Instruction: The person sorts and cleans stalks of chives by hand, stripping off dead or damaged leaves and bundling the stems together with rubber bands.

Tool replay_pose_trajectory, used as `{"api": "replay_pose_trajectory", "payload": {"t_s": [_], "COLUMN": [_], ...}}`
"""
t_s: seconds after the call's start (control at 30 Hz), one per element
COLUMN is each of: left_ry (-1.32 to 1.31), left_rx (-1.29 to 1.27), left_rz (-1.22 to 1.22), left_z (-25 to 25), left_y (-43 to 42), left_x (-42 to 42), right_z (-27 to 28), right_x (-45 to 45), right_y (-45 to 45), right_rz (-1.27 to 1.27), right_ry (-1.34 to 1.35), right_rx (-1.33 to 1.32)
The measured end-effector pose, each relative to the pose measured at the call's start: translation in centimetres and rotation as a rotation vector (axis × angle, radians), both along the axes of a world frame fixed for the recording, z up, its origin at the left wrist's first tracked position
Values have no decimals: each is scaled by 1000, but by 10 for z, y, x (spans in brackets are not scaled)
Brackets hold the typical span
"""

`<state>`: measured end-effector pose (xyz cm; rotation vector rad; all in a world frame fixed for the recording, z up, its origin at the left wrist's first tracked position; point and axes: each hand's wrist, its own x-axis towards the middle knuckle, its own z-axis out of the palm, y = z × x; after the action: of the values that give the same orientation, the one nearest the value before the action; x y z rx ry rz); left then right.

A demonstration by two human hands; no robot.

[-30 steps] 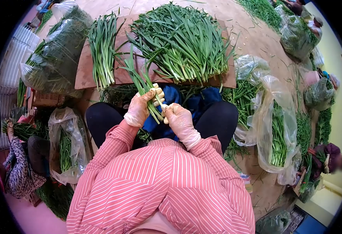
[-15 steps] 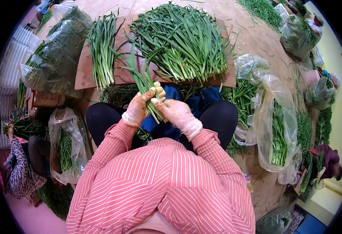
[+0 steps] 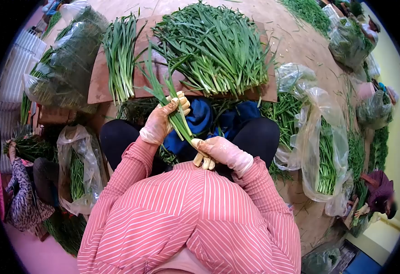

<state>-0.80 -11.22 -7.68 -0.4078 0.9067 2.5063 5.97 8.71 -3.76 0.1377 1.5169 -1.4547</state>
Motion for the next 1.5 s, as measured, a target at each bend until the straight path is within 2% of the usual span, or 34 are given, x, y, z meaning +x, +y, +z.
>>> {"api": "replay_pose_trajectory", "payload": {"t_s": [0.03,0.13,0.2,0.3,0.4,0.5,0.53,0.63,0.73,0.83,1.0,1.13,1.27,1.37,1.5], "left_ry": [2,19,35,47,94,85,92,4,26,35,27,90,70,57,77], "left_rx": [0,35,61,36,19,-44,-44,-30,-13,-3,86,-2,155,142,101], "left_rz": [-3,-14,-32,-102,-153,-93,-85,3,8,-27,-47,-182,-219,-263,-335], "left_z": [-1,-8,-12,-13,-13,-12,-15,-11,-14,-18,-11,-16,-13,-18,-17], "left_y": [1,-2,-4,3,5,-4,-9,-12,-8,-4,-5,-14,2,6,6], "left_x": [0,-1,-1,2,6,-2,-6,-14,-15,-16,-6,8,29,34,31], "right_z": [0,-6,-20,-15,-35,-20,-23,-26,-22,-5,-19,-19,-24,-30,-29], "right_x": [-1,2,-4,-24,-32,-26,-20,1,12,9,9,7,5,-1,-6], "right_y": [3,-1,-2,-19,-34,-29,-27,-13,-6,-9,-4,-7,-19,-25,-26], "right_rz": [-13,15,-42,-167,-280,-310,-360,-306,-319,-262,-283,-400,-400,-253,-156], "right_ry": [-9,1,223,318,269,216,191,85,-21,-109,-21,9,50,105,46], "right_rx": [-78,-98,32,161,77,119,48,23,-141,-179,-245,-245,-242,-169,-206]}}
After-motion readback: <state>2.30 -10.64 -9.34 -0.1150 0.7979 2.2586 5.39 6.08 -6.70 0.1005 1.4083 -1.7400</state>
